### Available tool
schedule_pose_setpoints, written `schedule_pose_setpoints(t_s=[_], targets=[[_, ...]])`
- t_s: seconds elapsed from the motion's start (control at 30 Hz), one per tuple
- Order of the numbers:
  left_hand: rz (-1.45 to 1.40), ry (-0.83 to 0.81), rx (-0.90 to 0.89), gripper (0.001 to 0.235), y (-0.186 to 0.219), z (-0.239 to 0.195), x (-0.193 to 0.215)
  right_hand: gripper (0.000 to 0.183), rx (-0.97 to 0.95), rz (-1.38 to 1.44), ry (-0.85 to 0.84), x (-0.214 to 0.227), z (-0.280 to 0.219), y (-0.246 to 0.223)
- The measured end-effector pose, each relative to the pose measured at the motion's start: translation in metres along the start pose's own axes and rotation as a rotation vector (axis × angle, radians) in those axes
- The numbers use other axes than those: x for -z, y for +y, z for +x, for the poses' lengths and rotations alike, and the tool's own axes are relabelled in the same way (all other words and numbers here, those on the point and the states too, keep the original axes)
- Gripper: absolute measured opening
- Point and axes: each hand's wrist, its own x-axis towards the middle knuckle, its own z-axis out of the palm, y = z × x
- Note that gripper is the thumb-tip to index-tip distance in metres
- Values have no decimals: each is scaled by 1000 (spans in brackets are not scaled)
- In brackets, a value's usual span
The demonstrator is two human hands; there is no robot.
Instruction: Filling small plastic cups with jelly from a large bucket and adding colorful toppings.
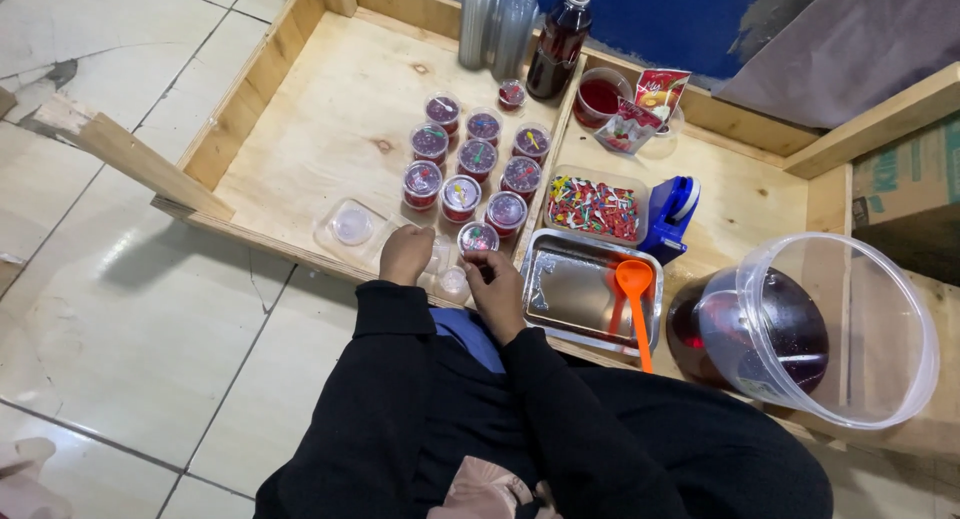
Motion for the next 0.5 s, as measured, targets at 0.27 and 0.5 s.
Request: schedule_pose_setpoints(t_s=[0.27,0.5], targets=[[-159,-7,3,40,-2,9,-11,26,206,-42,6,-13,9,-25],[-289,-81,-14,47,39,-46,13,27,121,-17,-13,-14,22,-25]])
